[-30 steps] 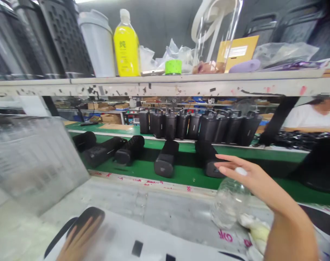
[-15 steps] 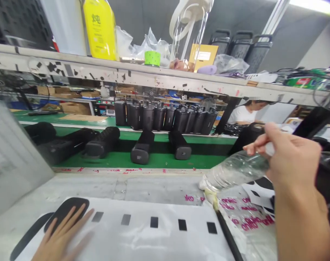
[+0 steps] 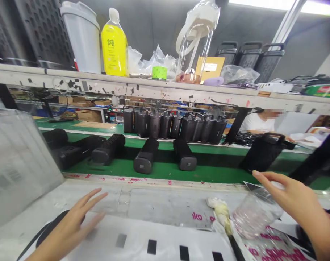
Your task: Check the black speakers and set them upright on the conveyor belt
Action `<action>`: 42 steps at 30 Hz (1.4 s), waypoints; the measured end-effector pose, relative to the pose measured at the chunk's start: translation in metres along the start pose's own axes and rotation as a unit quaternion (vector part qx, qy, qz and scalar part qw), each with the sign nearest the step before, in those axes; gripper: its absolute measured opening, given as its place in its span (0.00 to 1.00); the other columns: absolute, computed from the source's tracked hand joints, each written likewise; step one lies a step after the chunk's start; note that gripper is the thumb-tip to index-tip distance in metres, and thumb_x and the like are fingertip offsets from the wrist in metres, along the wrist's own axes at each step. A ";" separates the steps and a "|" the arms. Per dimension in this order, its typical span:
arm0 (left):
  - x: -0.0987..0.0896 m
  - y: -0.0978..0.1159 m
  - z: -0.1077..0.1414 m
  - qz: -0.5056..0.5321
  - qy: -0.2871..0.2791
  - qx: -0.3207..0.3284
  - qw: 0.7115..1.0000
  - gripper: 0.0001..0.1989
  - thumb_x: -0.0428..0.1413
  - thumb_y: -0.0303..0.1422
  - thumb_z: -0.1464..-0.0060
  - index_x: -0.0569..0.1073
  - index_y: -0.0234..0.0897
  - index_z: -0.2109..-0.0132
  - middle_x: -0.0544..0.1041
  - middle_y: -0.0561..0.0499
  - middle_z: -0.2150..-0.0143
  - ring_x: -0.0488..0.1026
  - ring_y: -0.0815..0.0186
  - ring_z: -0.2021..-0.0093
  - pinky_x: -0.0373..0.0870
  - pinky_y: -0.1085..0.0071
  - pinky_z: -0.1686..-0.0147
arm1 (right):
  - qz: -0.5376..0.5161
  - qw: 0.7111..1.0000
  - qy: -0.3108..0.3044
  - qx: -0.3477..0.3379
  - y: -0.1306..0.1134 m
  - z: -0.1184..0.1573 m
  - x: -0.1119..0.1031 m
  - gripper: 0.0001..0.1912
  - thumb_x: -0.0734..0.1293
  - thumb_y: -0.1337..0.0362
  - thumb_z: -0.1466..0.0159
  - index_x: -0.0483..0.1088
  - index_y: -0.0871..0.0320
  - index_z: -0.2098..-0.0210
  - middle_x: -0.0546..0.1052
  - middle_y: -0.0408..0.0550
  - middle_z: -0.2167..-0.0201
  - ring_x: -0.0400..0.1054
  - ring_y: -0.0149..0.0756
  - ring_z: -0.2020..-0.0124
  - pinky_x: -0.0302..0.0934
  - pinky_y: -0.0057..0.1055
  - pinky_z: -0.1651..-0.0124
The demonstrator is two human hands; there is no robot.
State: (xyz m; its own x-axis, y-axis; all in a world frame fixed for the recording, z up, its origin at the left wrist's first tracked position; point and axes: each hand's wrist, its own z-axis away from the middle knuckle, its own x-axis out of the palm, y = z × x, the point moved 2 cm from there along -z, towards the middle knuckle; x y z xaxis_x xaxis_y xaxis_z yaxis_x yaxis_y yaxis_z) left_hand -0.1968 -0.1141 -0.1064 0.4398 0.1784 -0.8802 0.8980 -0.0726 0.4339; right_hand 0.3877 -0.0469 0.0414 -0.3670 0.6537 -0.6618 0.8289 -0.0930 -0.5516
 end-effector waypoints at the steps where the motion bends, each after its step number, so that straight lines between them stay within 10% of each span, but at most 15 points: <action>1: -0.004 0.011 -0.017 0.021 -0.015 -0.007 1.000 0.30 0.47 0.56 0.38 0.63 0.59 0.32 0.60 0.51 0.26 0.63 0.49 0.30 0.66 0.44 0.35 | 0.012 0.999 0.033 -0.030 -0.008 0.001 -0.004 0.41 0.61 0.25 0.61 0.82 0.55 0.73 0.80 0.63 0.67 0.74 0.67 0.63 0.65 0.58 0.56; 4: 0.001 0.042 -0.072 0.064 -0.019 0.017 0.998 0.34 0.48 0.56 0.40 0.62 0.50 0.31 0.58 0.46 0.26 0.59 0.48 0.28 0.60 0.46 0.31 | 0.005 0.980 0.153 -0.126 -0.048 0.009 0.003 0.60 0.49 0.21 0.47 0.78 0.70 0.52 0.75 0.71 0.49 0.66 0.63 0.42 0.52 0.54 0.34; 6: 0.014 0.058 -0.110 0.070 -0.003 0.023 0.997 0.40 0.53 0.53 0.42 0.57 0.42 0.28 0.54 0.42 0.25 0.55 0.50 0.26 0.58 0.50 0.30 | -0.021 0.973 0.157 -0.166 -0.079 0.013 0.034 0.46 0.51 0.28 0.36 0.76 0.62 0.52 0.77 0.59 0.51 0.68 0.49 0.44 0.57 0.47 0.36; 9: 0.038 0.077 -0.159 0.064 0.045 -0.012 0.997 0.55 0.63 0.49 0.49 0.43 0.34 0.25 0.47 0.33 0.24 0.49 0.47 0.24 0.55 0.52 0.28 | -0.005 0.989 0.028 -0.147 -0.114 0.009 0.120 0.23 0.65 0.46 0.29 0.74 0.58 0.49 0.74 0.52 0.46 0.68 0.43 0.44 0.63 0.44 0.40; 13: 0.065 0.093 -0.195 0.061 0.066 -0.094 0.991 0.57 0.66 0.50 0.48 0.39 0.42 0.25 0.52 0.31 0.27 0.61 0.39 0.31 0.66 0.41 0.37 | 0.094 0.993 -0.068 0.003 -0.120 -0.001 0.237 0.40 0.75 0.48 0.36 0.59 0.55 0.32 0.55 0.59 0.30 0.49 0.65 0.31 0.48 0.68 0.33; 16: 0.079 0.100 -0.203 0.071 0.065 -0.121 0.988 0.46 0.63 0.47 0.43 0.48 0.43 0.27 0.67 0.37 0.36 0.74 0.51 0.45 0.75 0.49 0.46 | 0.109 0.985 -0.126 0.051 -0.108 -0.004 0.282 0.38 0.75 0.53 0.35 0.59 0.53 0.32 0.59 0.58 0.33 0.59 0.60 0.37 0.61 0.61 0.39; 27: 0.112 0.134 -0.209 0.064 0.145 -0.134 0.978 0.33 0.61 0.44 0.39 0.60 0.38 0.33 0.71 0.42 0.42 0.74 0.55 0.47 0.75 0.52 0.47 | 0.065 0.977 -0.040 0.197 -0.015 -0.028 0.251 0.35 0.74 0.55 0.33 0.59 0.52 0.32 0.51 0.55 0.29 0.53 0.61 0.34 0.60 0.59 0.37; 36: 0.170 0.247 -0.240 0.053 0.085 -0.051 0.994 0.25 0.58 0.45 0.36 0.67 0.41 0.37 0.73 0.41 0.42 0.76 0.58 0.49 0.79 0.60 0.51 | -0.003 0.966 0.000 0.258 0.015 -0.042 0.241 0.35 0.74 0.54 0.33 0.59 0.51 0.32 0.43 0.55 0.26 0.35 0.69 0.28 0.46 0.71 0.32; 39: 0.158 0.232 -0.246 0.010 0.071 0.005 0.997 0.24 0.57 0.45 0.35 0.68 0.40 0.37 0.75 0.42 0.44 0.76 0.59 0.49 0.78 0.59 0.51 | 0.000 0.970 0.014 0.244 0.009 -0.035 0.249 0.33 0.73 0.54 0.33 0.61 0.52 0.33 0.40 0.55 0.26 0.28 0.71 0.27 0.38 0.73 0.31; 42: 0.106 0.160 -0.250 -0.070 0.099 -0.007 0.993 0.23 0.55 0.46 0.34 0.68 0.41 0.38 0.72 0.42 0.39 0.72 0.55 0.42 0.71 0.51 0.39 | -0.005 0.970 0.036 0.239 0.004 -0.030 0.253 0.40 0.74 0.52 0.33 0.55 0.53 0.29 0.36 0.59 0.26 0.22 0.73 0.28 0.29 0.74 0.31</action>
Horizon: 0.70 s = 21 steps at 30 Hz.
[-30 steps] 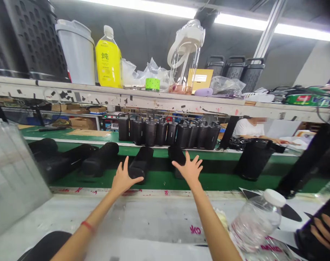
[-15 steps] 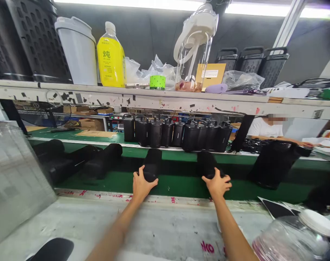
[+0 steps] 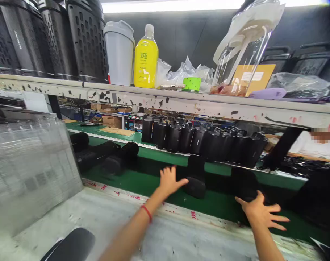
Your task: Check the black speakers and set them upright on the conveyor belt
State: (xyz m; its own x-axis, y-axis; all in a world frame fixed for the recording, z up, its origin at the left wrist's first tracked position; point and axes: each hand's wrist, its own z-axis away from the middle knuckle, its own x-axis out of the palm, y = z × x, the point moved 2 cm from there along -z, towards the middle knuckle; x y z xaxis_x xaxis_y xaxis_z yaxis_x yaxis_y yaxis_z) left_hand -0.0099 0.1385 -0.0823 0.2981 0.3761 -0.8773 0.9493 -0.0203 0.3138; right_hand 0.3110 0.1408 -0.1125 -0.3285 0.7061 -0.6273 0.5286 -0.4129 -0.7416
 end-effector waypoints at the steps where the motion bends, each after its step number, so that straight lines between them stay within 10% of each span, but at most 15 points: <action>1: -0.020 -0.036 -0.004 -0.037 0.017 -0.031 0.999 0.26 0.56 0.46 0.36 0.67 0.38 0.36 0.69 0.41 0.36 0.68 0.52 0.37 0.66 0.46 0.36 | -0.007 1.000 0.005 -0.005 -0.002 0.001 0.000 0.45 0.75 0.52 0.34 0.50 0.54 0.27 0.35 0.62 0.26 0.22 0.74 0.28 0.28 0.74 0.31; 6: -0.116 -0.204 -0.009 -0.166 0.051 -0.221 0.960 0.34 0.61 0.46 0.40 0.62 0.38 0.33 0.59 0.38 0.29 0.53 0.40 0.29 0.52 0.35 0.32 | -0.069 0.989 0.033 -0.125 -0.030 0.006 -0.024 0.48 0.77 0.59 0.36 0.47 0.61 0.27 0.43 0.67 0.27 0.36 0.67 0.27 0.41 0.65 0.29; 9: -0.130 -0.242 -0.007 -0.154 0.007 -0.248 0.956 0.32 0.60 0.47 0.39 0.63 0.38 0.34 0.69 0.39 0.38 0.70 0.49 0.40 0.69 0.46 0.41 | -0.115 0.964 0.054 -0.232 -0.056 0.013 -0.052 0.27 0.73 0.65 0.35 0.66 0.63 0.39 0.59 0.60 0.33 0.47 0.58 0.29 0.46 0.58 0.29; 15: -0.076 -0.175 -0.003 -0.130 0.053 -0.283 0.949 0.32 0.53 0.53 0.36 0.62 0.38 0.34 0.69 0.40 0.40 0.72 0.53 0.45 0.75 0.54 0.50 | -0.202 0.898 0.018 -0.391 -0.090 0.052 -0.093 0.22 0.64 0.47 0.31 0.74 0.59 0.53 0.71 0.55 0.46 0.65 0.50 0.44 0.63 0.53 0.42; 21: -0.024 -0.078 -0.016 -0.107 0.042 -0.194 0.974 0.31 0.57 0.50 0.37 0.64 0.39 0.35 0.68 0.40 0.39 0.71 0.51 0.43 0.76 0.53 0.49 | -0.159 0.858 -0.130 -0.471 -0.068 0.125 -0.111 0.17 0.60 0.53 0.30 0.75 0.54 0.53 0.73 0.55 0.46 0.71 0.49 0.46 0.73 0.49 0.52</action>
State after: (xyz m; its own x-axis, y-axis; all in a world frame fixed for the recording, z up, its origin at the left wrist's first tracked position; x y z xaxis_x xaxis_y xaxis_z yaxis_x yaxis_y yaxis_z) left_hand -0.0922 0.1459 -0.0800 0.0718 0.4084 -0.9100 0.8742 0.4135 0.2546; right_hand 0.2138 0.0191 -0.0221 -0.6720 0.4936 -0.5521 0.7377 0.5114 -0.4407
